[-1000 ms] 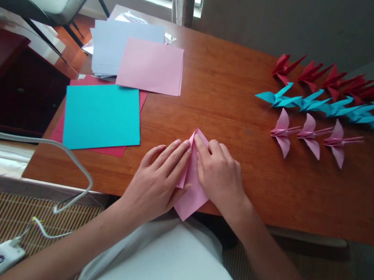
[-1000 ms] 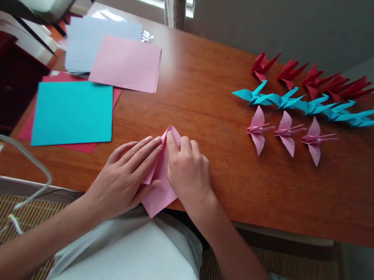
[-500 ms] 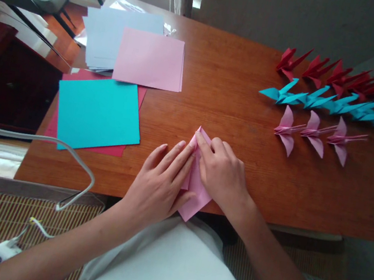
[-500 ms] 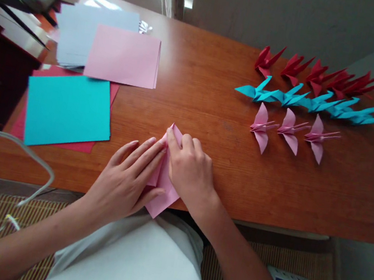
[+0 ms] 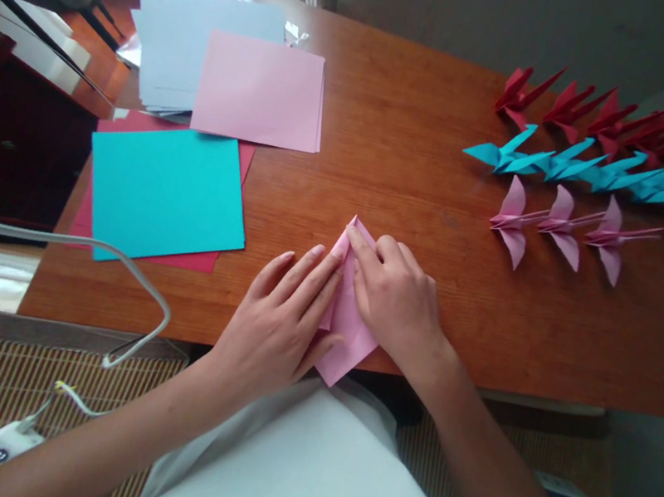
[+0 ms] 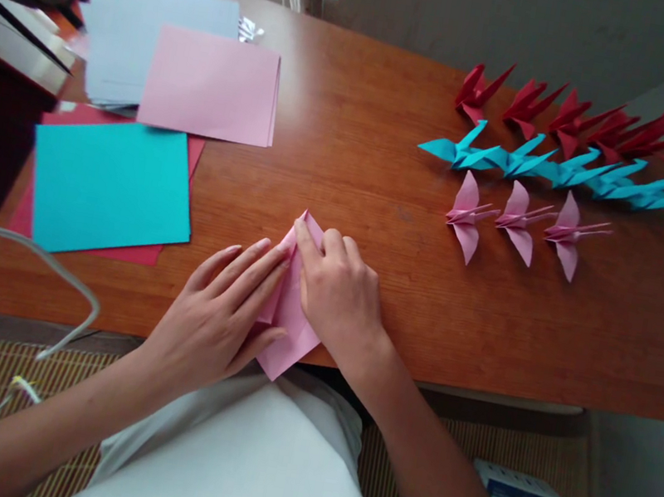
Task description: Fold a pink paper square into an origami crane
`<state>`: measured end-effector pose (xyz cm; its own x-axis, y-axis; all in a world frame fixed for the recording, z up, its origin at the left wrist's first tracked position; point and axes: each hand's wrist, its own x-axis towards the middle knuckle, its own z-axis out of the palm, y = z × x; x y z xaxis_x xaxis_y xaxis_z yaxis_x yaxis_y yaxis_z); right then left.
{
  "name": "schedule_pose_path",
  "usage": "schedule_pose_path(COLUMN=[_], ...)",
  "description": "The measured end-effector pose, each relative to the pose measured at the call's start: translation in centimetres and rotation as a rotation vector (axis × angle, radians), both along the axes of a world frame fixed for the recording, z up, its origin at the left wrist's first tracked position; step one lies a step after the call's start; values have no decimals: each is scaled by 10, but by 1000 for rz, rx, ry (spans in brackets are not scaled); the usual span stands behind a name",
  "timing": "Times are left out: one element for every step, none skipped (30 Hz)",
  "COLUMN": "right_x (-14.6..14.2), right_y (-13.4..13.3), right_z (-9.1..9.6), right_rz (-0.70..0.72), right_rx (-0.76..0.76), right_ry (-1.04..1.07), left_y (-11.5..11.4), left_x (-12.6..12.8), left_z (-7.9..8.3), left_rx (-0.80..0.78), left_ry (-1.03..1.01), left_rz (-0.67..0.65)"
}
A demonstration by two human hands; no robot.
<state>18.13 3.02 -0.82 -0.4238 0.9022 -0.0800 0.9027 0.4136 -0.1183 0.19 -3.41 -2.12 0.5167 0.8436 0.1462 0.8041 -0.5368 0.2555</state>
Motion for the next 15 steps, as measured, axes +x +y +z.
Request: schedule_pose_path(right_x=[0,0,0,0,0,0,0,0,0,0,-1,-1,0,0,0], right_y=[0,0,0,0,0,0,0,0,0,0,0,0,-1,-1,-1], right_z=[0,0,0,0,0,0,0,0,0,0,0,0,0,0,-1], right_rz=[0,2,4,5,6,6,6,5,4,3,3,3,4,5,7], right_rx=[2,4,5,7,8,8,8,10,12,16,21,26,29,32,33], right_ry=[4,6,6,3,0,-4,-7,-8,-8,-6,-3,0,2,3,4], left_y=[0,0,0,0,0,0,0,0,0,0,0,0,1,1,1], left_x=[-1,-1,-2,-2,-2,-1,-1,0,0,1,1,1,1,2,2], left_z=[0,-1,-1,-1,-2,-2,-2,-2,-2,-2,-2,-1,-1,-1,-1], left_rx=[-2,1,-2,-1,1,3,6,7,6,4,3,2,1,1,0], left_ry=[4,4,8,13,16,18,19,19,20,22,24,26,27,26,25], left_rz=[2,-1,-1,-2,-6,-9,-12,-14,-14,-13,-12,-11,-12,-13,-16])
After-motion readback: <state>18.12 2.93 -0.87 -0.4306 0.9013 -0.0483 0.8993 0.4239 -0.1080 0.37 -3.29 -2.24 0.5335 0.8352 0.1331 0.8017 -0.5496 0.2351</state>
